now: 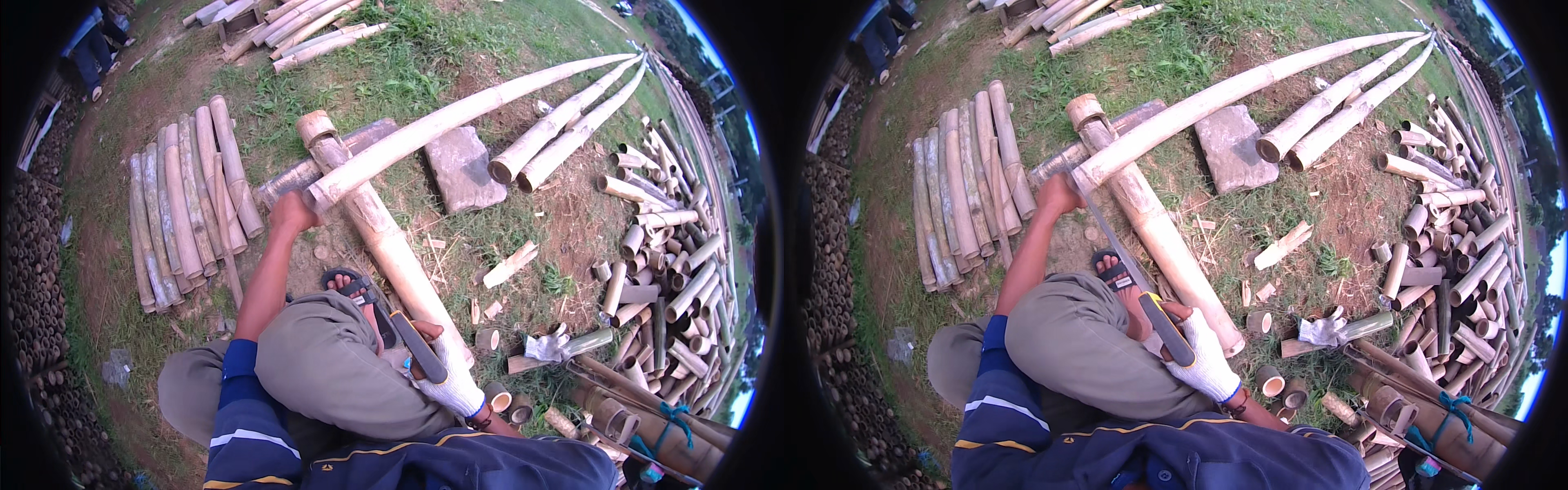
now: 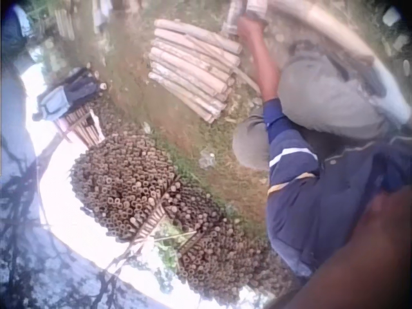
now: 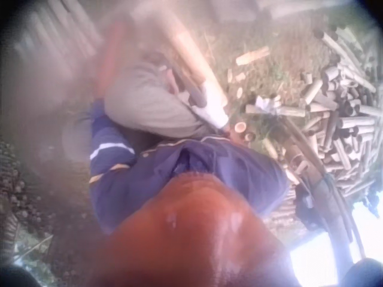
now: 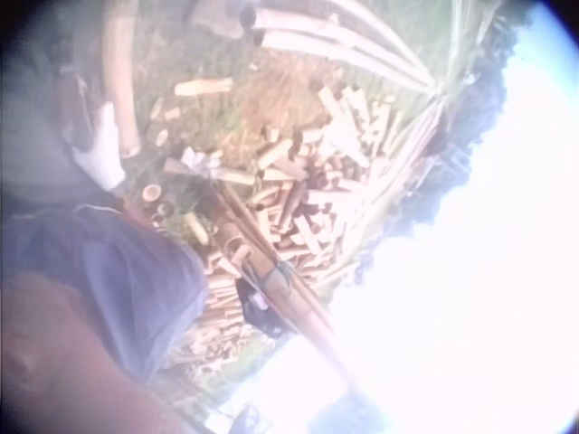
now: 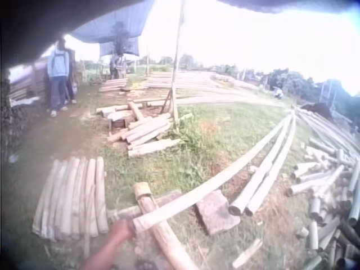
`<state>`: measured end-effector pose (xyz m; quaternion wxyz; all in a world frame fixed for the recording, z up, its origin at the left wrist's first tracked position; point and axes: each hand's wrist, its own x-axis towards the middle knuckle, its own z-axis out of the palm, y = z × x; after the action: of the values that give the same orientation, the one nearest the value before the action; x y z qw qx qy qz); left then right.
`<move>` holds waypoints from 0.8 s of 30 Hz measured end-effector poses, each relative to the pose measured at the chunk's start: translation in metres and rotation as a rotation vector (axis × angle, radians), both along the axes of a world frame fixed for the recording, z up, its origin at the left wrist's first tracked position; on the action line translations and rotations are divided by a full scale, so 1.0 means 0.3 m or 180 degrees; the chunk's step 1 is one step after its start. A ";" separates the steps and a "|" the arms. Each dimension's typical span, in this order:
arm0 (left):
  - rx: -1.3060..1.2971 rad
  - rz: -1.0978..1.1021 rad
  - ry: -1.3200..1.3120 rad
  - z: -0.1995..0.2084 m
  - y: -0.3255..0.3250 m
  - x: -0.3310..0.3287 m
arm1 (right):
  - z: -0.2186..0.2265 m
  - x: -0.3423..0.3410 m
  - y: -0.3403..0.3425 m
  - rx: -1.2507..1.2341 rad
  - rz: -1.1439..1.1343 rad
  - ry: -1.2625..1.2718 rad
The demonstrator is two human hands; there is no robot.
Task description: The person sits on the ground and uses a hand saw to cut bamboo poles into shorter sections. They repeatedly position each pole on a wooden support, saw through it, and place the cut pieces aside.
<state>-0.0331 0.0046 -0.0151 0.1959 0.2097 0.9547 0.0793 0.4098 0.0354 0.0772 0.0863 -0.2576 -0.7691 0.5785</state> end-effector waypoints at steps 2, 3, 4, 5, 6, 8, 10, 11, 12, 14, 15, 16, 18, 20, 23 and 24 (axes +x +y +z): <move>0.0066 0.0072 0.0019 -0.014 0.010 0.034 | -0.081 -0.286 0.074 0.0070 0.0047 -0.0069; 0.0193 0.0084 0.0025 -0.026 0.028 0.039 | -0.117 -0.445 0.085 0.0798 -0.0144 0.0887; 0.0302 0.0132 0.0072 -0.027 0.028 0.020 | -0.070 -0.568 0.106 0.0557 0.0025 0.0519; 0.0237 0.0029 0.0088 -0.016 0.024 -0.010 | -0.062 -0.640 0.116 0.0325 -0.0019 0.0524; 0.0178 -0.0072 0.0080 -0.007 0.026 -0.030 | -0.054 -0.708 0.127 0.0100 -0.0079 0.0531; -0.0230 -0.0414 -0.0274 0.043 0.037 -0.018 | -0.068 -0.642 0.115 0.0390 -0.0012 0.0548; -0.0054 -0.0372 -0.0494 0.025 0.014 -0.039 | -0.063 -0.499 0.064 0.0179 0.0011 0.0420; 0.0021 -0.0316 -0.0599 0.007 -0.014 -0.063 | -0.053 -0.364 0.037 0.0186 -0.0037 0.0453; 0.0042 -0.0132 -0.0594 -0.030 -0.044 -0.085 | -0.041 -0.245 0.013 0.0235 0.0069 0.0415; 0.0005 -0.0143 -0.0305 0.010 -0.012 -0.016 | -0.027 0.030 -0.025 0.0354 0.0110 0.0277; -0.0027 -0.0200 -0.0064 0.022 -0.006 0.017 | 0.000 0.064 -0.023 0.0332 0.0073 0.0199; 0.0014 0.0001 -0.0085 0.022 0.001 0.044 | 0.033 0.090 -0.019 0.0318 0.0058 0.0110; 0.0011 0.0213 -0.0182 0.015 -0.006 0.015 | 0.048 -0.011 -0.015 -0.0938 -0.0217 -0.0045; 0.0069 0.0165 -0.0055 0.036 0.003 0.033 | -0.078 -0.249 0.045 -0.0388 -0.0056 0.0334; 0.0091 0.0027 0.0035 0.019 0.017 0.022 | -0.043 -0.665 0.089 -0.0221 -0.0045 0.0368; 0.0068 -0.0044 0.0034 0.010 0.039 0.006 | -0.110 -0.739 0.112 0.0648 -0.0168 0.0984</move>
<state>-0.0312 0.0164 -0.0121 0.1891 0.2188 0.9533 0.0869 0.1880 0.0689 0.0443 0.2443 -0.1756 -0.7942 0.5279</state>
